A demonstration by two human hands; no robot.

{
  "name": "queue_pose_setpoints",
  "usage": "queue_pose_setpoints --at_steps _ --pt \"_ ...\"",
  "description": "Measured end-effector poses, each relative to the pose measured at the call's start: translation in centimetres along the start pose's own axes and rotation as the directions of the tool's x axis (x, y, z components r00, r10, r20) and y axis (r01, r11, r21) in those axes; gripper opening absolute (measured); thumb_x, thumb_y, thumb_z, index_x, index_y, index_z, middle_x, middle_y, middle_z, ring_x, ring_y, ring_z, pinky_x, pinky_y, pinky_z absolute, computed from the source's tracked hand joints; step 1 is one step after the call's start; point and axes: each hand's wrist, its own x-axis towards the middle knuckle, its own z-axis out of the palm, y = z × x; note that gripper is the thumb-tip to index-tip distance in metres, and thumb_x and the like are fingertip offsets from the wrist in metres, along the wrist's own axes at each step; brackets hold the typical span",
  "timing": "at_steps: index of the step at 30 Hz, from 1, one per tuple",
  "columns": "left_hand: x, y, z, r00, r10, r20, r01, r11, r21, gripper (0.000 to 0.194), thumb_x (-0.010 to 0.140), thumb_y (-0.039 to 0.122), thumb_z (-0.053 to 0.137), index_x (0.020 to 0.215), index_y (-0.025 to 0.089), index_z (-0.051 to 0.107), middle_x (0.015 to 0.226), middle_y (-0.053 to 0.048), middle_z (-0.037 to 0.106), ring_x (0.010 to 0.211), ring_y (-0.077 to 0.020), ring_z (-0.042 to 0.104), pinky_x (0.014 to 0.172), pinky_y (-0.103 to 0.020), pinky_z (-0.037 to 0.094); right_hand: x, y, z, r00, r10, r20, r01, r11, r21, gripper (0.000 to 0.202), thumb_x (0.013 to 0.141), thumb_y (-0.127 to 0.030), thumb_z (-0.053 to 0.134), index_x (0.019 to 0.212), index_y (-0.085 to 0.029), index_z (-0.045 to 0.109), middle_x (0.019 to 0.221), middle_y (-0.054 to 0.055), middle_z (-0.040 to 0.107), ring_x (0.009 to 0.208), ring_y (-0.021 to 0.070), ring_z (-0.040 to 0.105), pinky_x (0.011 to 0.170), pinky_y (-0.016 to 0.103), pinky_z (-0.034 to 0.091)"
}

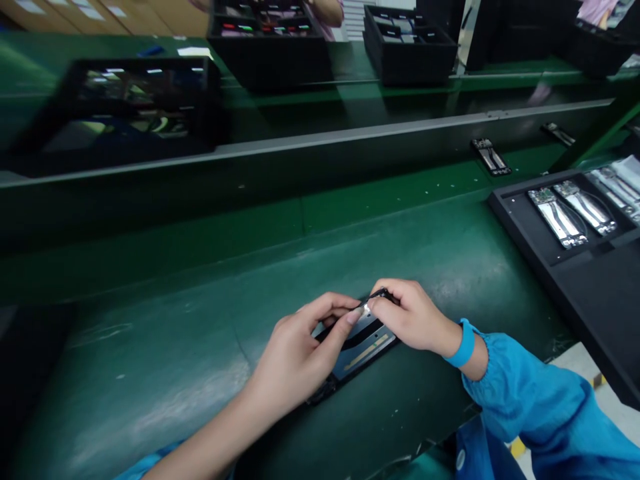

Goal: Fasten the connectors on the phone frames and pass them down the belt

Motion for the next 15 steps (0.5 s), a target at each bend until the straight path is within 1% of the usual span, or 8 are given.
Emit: queue_pose_setpoints --at_steps 4,7,9,10,11,13,14,15 --pt "-0.4 0.2 0.3 1.0 0.022 -0.01 -0.022 1.0 0.013 0.019 0.099 0.037 0.051 0.099 0.027 0.067 0.084 0.003 0.075 0.069 -0.0166 0.065 0.069 -0.033 0.047 -0.1 0.2 0.4 0.999 0.0 -0.036 -0.001 1.0 -0.011 0.018 0.088 -0.025 0.052 0.071 -0.019 0.053 0.065 -0.003 0.048 0.064 0.0134 0.045 0.059 0.025 0.034" --pt "-0.5 0.4 0.4 0.999 0.05 -0.012 -0.049 0.997 0.066 0.021 0.1 0.037 0.049 0.099 0.027 0.068 0.084 0.003 0.076 0.067 -0.0169 0.065 0.073 -0.035 0.046 -0.1 0.7 0.8 0.997 0.011 -0.083 -0.011 1.0 -0.005 0.02 0.085 -0.025 0.051 0.066 -0.019 0.048 0.063 -0.004 0.044 0.062 0.0128 0.042 0.058 0.025 0.032" --pt "-0.1 0.1 0.1 0.997 0.078 0.002 -0.077 0.99 0.117 0.022 0.101 0.037 0.048 0.101 0.028 0.069 0.085 0.002 0.076 0.069 -0.0181 0.065 0.075 -0.038 0.046 0.2 0.9 0.7 0.994 0.067 -0.085 -0.062 0.996 0.058 0.021 0.083 -0.028 0.053 0.065 -0.02 0.048 0.062 -0.004 0.044 0.061 0.0129 0.043 0.058 0.025 0.033" --pt "0.3 -0.1 -0.3 0.995 0.103 -0.009 -0.1 0.984 0.145 0.022 0.101 0.038 0.049 0.105 0.028 0.069 0.09 0.001 0.077 0.075 -0.0197 0.067 0.079 -0.039 0.046 0.5 1.0 0.4 0.989 0.117 -0.091 -0.106 0.988 0.116 0.021 0.082 -0.031 0.055 0.065 -0.02 0.049 0.062 -0.003 0.045 0.061 0.0131 0.044 0.057 0.024 0.035" --pt "0.9 -0.6 -0.8 0.991 0.13 -0.04 -0.121 0.977 0.178 0.023 0.101 0.039 0.05 0.11 0.029 0.068 0.098 -0.001 0.077 0.085 -0.022 0.069 0.084 -0.041 0.045 1.0 1.0 -0.1 0.979 0.173 -0.109 -0.151 0.971 0.187 0.023 0.081 -0.035 0.058 0.066 -0.02 0.051 0.063 -0.003 0.047 0.06 0.0134 0.045 0.056 0.024 0.036" --pt "2.2 -1.9 -2.0 0.97 0.165 -0.181 -0.12 0.964 0.237 0.027 0.1 0.041 0.051 0.12 0.029 0.066 0.118 -0.005 0.073 0.111 -0.027 0.065 0.097 -0.046 0.042 2.7 0.9 -1.4 0.943 0.284 -0.177 -0.212 0.916 0.341 0.028 0.079 -0.043 0.065 0.069 -0.02 0.052 0.061 -0.003 0.048 0.055 0.0131 0.045 0.051 0.024 0.035" --pt "2.9 -2.8 -2.6 0.95 0.158 -0.27 -0.09 0.965 0.248 0.03 0.101 0.043 0.051 0.123 0.029 0.065 0.126 -0.007 0.07 0.12 -0.0286 0.061 0.103 -0.048 0.04 3.8 0.7 -2.1 0.921 0.323 -0.22 -0.215 0.889 0.403 0.032 0.079 -0.046 0.069 0.071 -0.021 0.052 0.06 -0.003 0.047 0.052 0.0123 0.042 0.048 0.024 0.033" --pt "3.6 -3.8 -3.0 0.927 0.133 -0.351 -0.047 0.969 0.242 0.031 0.101 0.044 0.05 0.124 0.029 0.064 0.129 -0.008 0.067 0.125 -0.029 0.057 0.107 -0.048 0.038 5.1 0.5 -2.8 0.902 0.349 -0.253 -0.211 0.87 0.446 0.034 0.08 -0.047 0.071 0.071 -0.021 0.051 0.059 -0.004 0.045 0.048 0.011 0.038 0.044 0.023 0.03"
